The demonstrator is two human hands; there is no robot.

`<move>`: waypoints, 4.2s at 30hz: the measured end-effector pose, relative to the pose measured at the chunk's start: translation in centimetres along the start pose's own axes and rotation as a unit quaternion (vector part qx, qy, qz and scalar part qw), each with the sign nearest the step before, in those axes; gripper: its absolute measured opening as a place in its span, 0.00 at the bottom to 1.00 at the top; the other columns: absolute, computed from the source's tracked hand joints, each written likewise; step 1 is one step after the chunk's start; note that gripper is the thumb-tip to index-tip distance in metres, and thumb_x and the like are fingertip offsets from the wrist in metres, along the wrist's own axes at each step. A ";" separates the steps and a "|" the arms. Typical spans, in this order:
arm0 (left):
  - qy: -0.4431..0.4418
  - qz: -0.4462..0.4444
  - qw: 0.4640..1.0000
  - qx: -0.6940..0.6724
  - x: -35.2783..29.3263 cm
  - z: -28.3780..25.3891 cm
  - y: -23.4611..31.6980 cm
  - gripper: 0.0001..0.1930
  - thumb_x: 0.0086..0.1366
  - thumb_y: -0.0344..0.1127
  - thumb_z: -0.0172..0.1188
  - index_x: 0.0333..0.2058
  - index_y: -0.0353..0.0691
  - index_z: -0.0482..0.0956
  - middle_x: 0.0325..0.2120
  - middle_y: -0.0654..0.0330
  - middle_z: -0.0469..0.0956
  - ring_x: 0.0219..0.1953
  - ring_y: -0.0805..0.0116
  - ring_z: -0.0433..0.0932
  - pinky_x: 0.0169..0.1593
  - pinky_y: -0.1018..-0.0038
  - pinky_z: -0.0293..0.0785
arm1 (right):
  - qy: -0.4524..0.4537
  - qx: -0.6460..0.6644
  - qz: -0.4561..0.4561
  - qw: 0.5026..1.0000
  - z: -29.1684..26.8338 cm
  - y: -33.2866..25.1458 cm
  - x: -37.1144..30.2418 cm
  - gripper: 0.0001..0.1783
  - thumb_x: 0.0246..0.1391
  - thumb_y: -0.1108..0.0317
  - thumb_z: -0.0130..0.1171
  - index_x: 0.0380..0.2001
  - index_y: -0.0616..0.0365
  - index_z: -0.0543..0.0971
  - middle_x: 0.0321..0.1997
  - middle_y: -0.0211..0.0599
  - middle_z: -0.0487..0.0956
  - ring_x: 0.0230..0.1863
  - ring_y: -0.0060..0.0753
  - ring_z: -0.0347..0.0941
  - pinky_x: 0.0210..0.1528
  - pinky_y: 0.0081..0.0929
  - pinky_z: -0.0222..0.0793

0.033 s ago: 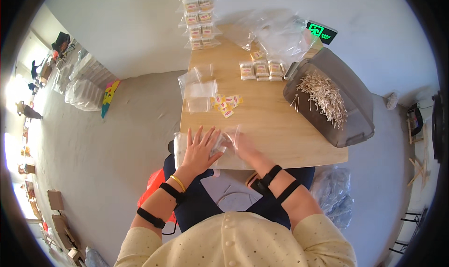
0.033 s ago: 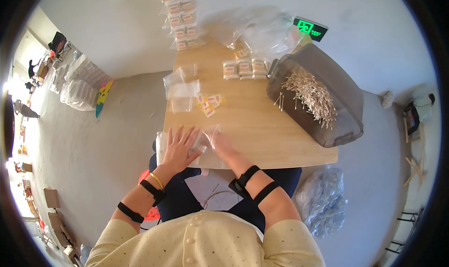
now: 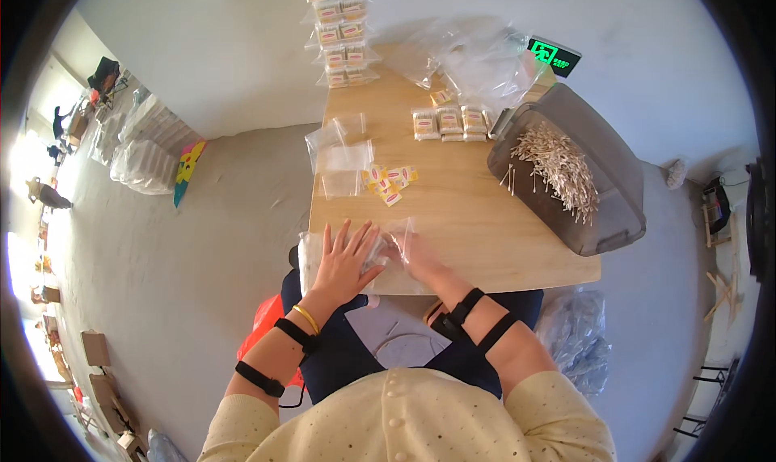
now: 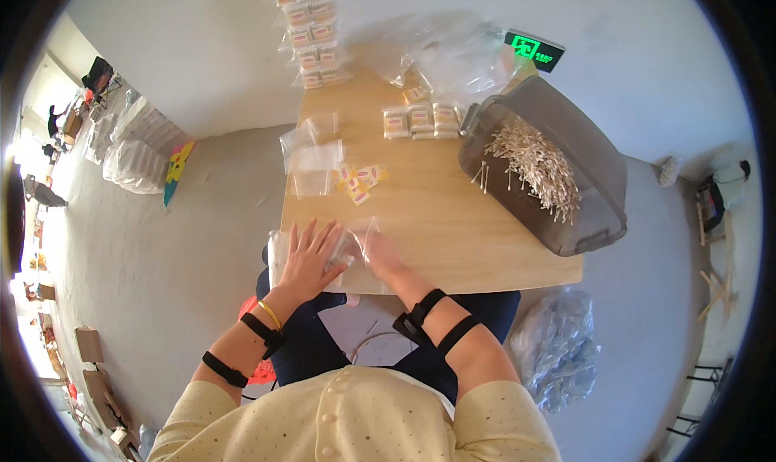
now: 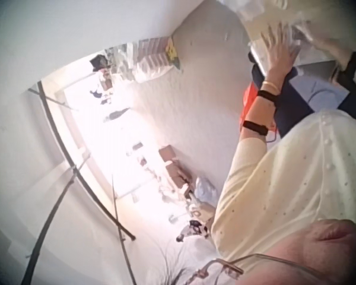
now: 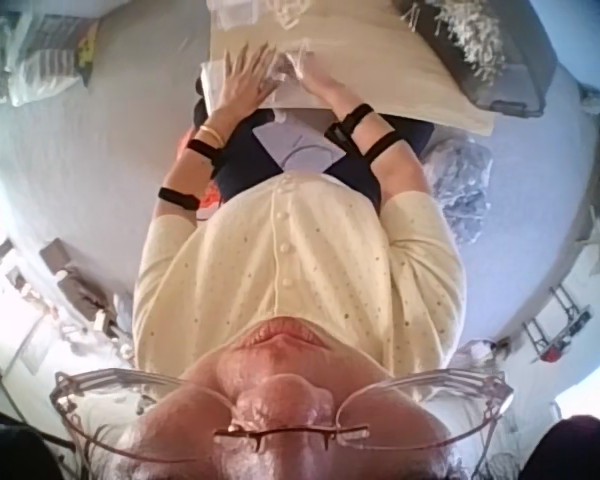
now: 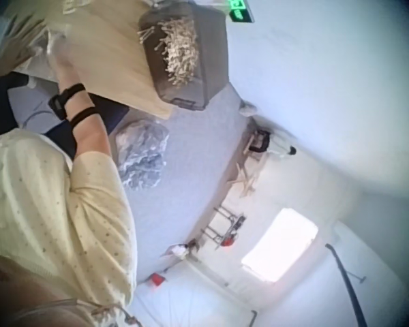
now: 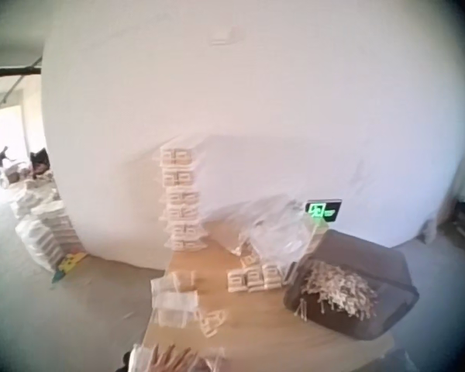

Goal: Manually sorting and placing cotton swabs and packets into plastic bags at a packaging station.

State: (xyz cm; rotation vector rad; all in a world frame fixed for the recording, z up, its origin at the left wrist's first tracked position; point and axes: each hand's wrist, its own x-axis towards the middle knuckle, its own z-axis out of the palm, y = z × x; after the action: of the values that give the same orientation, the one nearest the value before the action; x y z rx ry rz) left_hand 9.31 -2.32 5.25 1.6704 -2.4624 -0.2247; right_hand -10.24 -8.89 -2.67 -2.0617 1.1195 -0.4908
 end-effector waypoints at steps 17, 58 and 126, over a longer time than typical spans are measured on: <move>-0.031 0.034 0.998 0.035 0.8 -0.3 0.0 0.35 0.70 0.57 0.50 0.69 0.44 0.60 0.70 0.58 0.58 0.70 0.48 0.55 0.71 0.42 0.44 | -0.147 0.198 0.123 0.961 -5.1 5.4 4.1 0.11 0.59 0.65 0.59 0.40 0.60 0.82 0.38 0.42 0.84 0.42 0.32 0.81 0.45 0.34 0.75; 0.011 0.043 0.997 0.057 0.7 1.0 -0.3 0.34 0.70 0.59 0.48 0.70 0.50 0.59 0.70 0.65 0.59 0.68 0.54 0.60 0.69 0.42 0.49 | 0.274 -0.112 0.085 0.951 -8.4 3.3 -6.1 0.23 0.50 0.66 0.67 0.50 0.58 0.76 0.45 0.43 0.78 0.48 0.52 0.73 0.51 0.45 0.67; -0.085 0.005 0.976 -0.200 -4.1 -0.4 5.7 0.13 0.65 0.45 0.59 0.37 0.43 0.81 0.29 0.52 0.80 0.34 0.47 0.80 0.38 0.56 0.77 | -0.274 0.248 -0.059 0.927 1.9 0.3 -1.5 0.32 0.60 0.55 0.64 0.62 0.58 0.71 0.62 0.43 0.76 0.63 0.40 0.71 0.65 0.35 0.64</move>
State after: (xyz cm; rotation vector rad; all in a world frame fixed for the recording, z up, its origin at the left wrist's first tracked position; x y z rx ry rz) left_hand 5.75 3.58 6.65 1.5153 -2.3334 -0.8325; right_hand -10.06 -6.90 -4.19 -1.6644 0.4765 -0.1960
